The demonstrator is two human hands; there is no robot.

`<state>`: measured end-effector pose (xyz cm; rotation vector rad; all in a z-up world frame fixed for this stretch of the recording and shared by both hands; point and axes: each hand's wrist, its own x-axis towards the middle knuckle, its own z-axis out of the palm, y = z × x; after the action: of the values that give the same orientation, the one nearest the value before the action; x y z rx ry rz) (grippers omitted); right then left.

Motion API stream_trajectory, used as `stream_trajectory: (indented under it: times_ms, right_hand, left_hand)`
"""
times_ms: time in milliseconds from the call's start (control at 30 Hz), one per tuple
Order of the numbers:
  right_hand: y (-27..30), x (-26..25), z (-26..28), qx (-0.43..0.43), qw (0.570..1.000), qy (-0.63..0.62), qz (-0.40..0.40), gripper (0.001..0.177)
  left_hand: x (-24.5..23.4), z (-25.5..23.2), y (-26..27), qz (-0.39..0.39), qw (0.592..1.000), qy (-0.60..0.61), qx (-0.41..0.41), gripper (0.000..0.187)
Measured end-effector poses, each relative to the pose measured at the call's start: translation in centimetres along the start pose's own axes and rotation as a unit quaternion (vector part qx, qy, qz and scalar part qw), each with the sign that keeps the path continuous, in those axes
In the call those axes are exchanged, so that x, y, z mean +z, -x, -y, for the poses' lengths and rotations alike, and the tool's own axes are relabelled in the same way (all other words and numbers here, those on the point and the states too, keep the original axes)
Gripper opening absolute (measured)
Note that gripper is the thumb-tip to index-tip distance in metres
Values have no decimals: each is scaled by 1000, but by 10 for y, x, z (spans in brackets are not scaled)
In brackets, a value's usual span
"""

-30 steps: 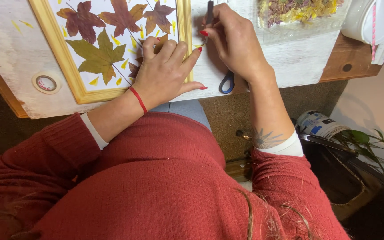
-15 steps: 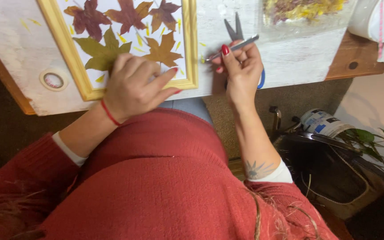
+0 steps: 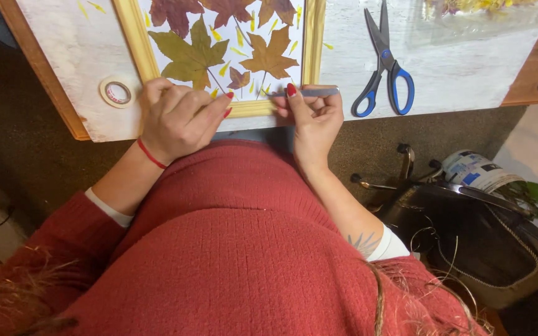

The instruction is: Framing pressed autumn leaves in a wooden frame using tweezers and tape.

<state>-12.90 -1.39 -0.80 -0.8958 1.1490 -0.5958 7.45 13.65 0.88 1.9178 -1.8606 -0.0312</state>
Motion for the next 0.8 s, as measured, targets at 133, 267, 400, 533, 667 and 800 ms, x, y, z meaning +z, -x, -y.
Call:
stream_trajectory:
  times_ms: [133,267,400,533,667,800]
  right_hand:
    - [8,8,-2,3,1000,1,-16,18]
    - [10,13,-10,-14,999,-14,-26,21]
    - [12,16,-15,-24,999,-28,-36,21]
    - [15,21,-13,-24,998,-33,-56,22]
    - [16,23,-12,-28,997,-20,-63,23]
    - [17,23,-14,-34,997,-20,-62,23]
  left_hand:
    - [2,0,-5,10,1000,10,14,23]
    - [4,2,-3,19,999,-7,35,28]
    - [4,4,-1,39,998,9,39,34]
    - [3,6,-1,51,998,7,44,36]
    - [5,7,1,65,997,15,48,38]
    - [2,7,-2,79,996,7,46,42]
